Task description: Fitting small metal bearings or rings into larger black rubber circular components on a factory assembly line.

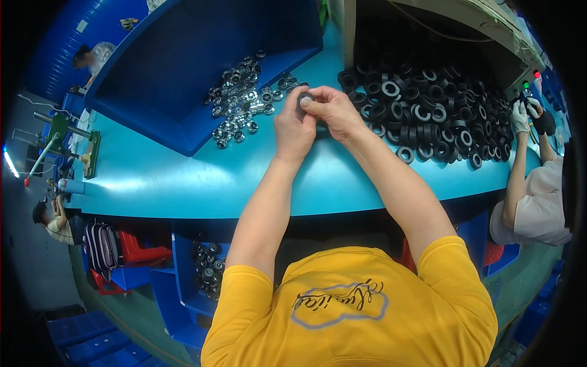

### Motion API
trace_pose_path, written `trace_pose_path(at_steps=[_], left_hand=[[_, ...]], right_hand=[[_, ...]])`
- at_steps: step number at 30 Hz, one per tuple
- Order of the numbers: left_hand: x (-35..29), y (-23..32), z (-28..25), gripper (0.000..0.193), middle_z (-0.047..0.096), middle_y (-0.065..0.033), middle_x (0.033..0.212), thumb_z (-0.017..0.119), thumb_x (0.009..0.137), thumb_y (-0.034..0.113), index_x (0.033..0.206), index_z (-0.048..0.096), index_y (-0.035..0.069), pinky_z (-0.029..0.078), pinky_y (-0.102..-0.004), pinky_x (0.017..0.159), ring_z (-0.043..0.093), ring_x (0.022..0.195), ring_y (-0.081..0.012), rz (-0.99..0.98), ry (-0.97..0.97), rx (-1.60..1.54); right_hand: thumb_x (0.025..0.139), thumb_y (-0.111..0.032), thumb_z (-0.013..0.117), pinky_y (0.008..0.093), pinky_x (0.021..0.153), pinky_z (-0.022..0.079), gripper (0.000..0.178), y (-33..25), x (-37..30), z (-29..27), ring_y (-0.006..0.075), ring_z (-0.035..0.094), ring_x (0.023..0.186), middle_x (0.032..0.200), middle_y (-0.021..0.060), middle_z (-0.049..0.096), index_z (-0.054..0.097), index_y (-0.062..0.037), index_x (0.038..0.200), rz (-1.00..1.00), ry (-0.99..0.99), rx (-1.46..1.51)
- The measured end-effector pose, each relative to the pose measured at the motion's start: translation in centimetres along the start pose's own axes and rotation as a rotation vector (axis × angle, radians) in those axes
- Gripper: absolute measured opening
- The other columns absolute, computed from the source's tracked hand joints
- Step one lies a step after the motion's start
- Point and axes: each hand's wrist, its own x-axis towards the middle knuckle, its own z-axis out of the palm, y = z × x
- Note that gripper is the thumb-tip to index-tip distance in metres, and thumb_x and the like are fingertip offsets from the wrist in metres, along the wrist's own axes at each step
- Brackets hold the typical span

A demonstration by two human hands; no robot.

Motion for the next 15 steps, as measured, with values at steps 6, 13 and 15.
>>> trace_pose_path(at_steps=[6,13,15], left_hand=[[-0.5,1.1,-0.3,0.038,0.077,-0.0125,0.091,0.064,0.091,-0.004,0.128,0.064,0.004,0.058,-0.0301,0.071,0.074,0.079,-0.0171,0.097,0.047,0.227],[-0.4,0.9,0.0,0.040,0.076,-0.0169,0.094,0.065,0.087,0.001,0.126,0.064,0.011,0.059,-0.0398,0.074,0.076,0.084,-0.0319,0.061,0.029,0.123],[-0.1,1.0,-0.2,0.039,0.076,-0.0144,0.100,0.066,0.088,-0.001,0.126,0.064,0.009,0.059,-0.0361,0.078,0.076,0.090,-0.0260,0.026,0.013,0.030]], right_hand=[[0.088,-0.007,0.082,0.0330,0.084,0.056,0.034,-0.5,-0.5,0.6,0.0196,0.069,0.092,0.101,0.0126,0.072,0.067,0.0047,0.115,-0.028,0.016,-0.012],[0.088,-0.013,0.083,0.0329,0.084,0.056,0.038,-0.5,-0.5,-0.1,0.0195,0.069,0.093,0.105,0.0123,0.071,0.067,0.0046,0.118,0.066,-0.027,0.054],[0.088,-0.015,0.084,0.0326,0.084,0.056,0.041,-1.2,-0.9,0.2,0.0191,0.068,0.095,0.106,0.0116,0.071,0.066,0.0046,0.120,0.075,-0.050,0.067]])
